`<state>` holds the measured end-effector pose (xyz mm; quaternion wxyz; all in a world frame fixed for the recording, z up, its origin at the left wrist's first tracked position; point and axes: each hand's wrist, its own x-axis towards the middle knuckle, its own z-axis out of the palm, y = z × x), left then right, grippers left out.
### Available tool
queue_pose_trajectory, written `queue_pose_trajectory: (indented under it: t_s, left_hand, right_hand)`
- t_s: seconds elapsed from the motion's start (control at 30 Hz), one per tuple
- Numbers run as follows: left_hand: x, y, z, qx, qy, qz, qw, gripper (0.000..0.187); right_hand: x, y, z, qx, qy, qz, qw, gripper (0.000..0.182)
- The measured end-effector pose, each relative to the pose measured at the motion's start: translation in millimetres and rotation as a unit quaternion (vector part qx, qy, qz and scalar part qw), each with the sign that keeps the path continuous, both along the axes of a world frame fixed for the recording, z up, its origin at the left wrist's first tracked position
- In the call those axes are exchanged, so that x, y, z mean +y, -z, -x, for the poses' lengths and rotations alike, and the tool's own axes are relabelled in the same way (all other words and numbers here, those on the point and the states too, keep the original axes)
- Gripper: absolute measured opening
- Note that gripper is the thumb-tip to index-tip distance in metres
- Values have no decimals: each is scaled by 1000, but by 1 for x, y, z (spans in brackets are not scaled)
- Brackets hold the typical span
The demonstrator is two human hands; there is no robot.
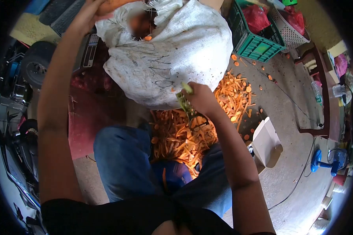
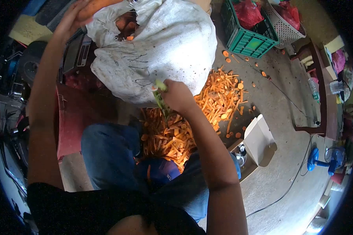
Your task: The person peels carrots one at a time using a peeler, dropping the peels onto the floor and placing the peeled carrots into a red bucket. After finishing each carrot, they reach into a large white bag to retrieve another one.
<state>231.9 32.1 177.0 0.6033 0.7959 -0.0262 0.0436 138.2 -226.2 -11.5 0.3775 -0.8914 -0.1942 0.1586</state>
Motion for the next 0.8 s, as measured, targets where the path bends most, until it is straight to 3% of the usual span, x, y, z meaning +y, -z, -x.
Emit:
queue_pose_trajectory:
  t_s: [0.03, 0.07, 0.1, 0.17, 0.23, 0.3, 0.47, 0.53, 0.7, 0.8]
  left_hand:
    - [-6, 2, 19, 62, 85, 144, 984, 47]
    - [-2, 18, 33, 59, 81, 143, 985, 47]
    - [5, 47, 45, 72, 105, 225, 966, 42]
    - [-12, 73, 90, 139, 137, 466, 863, 44]
    - [-26, 103, 131, 214, 165, 540, 797, 43]
    - [-46, 121, 164, 238, 166, 613, 735, 54]
    - [-63, 143, 197, 229, 201, 585, 752, 61]
    - [-62, 147, 198, 257, 214, 510, 793, 58]
    - [-53, 167, 209, 282, 183, 542, 770, 54]
    - [-45, 166, 214, 257, 166, 561, 769, 47]
  right_hand:
    - [0, -3, -1, 20, 49, -53, 997, 24]
    - [-1, -5, -3, 39, 97, -106, 989, 24]
    - [-3, 0, -5, -14, 106, -159, 982, 22]
    - [-3, -5, -6, 54, 170, -236, 955, 23]
    - [-3, -15, -2, 67, 186, -240, 950, 24]
    - [-1, -17, 4, 79, 208, -261, 939, 25]
    - [8, -18, 24, 90, 204, -280, 934, 23]
    - [9, -28, 30, 98, 176, -294, 934, 21]
    - [20, -32, 34, 39, 226, -291, 929, 22]
    - [22, -26, 31, 78, 237, -314, 916, 24]
